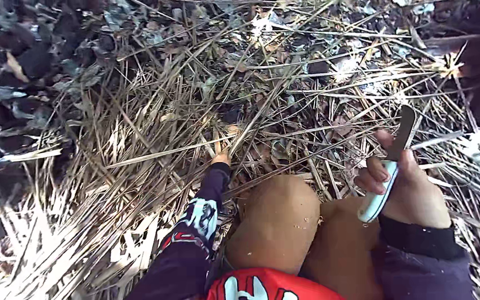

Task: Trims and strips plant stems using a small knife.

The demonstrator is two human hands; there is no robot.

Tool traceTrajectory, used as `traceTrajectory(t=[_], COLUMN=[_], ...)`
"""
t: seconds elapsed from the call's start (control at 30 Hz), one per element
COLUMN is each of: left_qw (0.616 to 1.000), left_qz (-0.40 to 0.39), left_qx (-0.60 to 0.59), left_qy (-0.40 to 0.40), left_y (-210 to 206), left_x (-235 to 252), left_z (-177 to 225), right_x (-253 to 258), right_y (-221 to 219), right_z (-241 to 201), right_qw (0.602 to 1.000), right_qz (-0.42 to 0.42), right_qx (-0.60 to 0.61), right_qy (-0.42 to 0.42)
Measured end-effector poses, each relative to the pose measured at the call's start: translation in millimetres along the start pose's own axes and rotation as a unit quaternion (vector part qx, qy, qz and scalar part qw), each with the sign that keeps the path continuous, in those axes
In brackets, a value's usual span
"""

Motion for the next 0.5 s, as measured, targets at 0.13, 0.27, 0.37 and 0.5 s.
traceTrajectory(t=[0.13, 0.27, 0.37, 0.5], left_qw=[0.981, 0.928, 0.869, 0.859], left_qz=[-0.002, 0.050, 0.050, 0.039], left_qx=[-0.190, -0.345, -0.452, -0.446], left_qy=[-0.042, -0.133, -0.193, -0.249], left_y=[42.6, 85.0, 116.8, 132.7], left_x=[-39.0, -79.1, -111.2, -143.3], left_z=[-8.7, 7.3, 40.1, 73.6], right_x=[14.9, 44.0, 67.2, 98.8], right_y=[14.8, 7.1, -29.6, -79.8], right_z=[-5.3, 0.3, 15.6, 33.0], right_qw=[1.000, 0.994, 0.974, 0.941], right_qz=[0.007, 0.042, -0.024, -0.139], right_qx=[0.006, -0.105, -0.215, -0.285], right_qy=[0.010, 0.002, -0.061, -0.119])
Point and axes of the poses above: each hand's wrist, its own x-axis towards the middle knuckle, its own y-axis out of the back of the hand, z = x × y, the point moved 8 cm from there along x, towards the middle knuckle, and after that the axes turned 2 degrees about z, right-handed, at the moved point
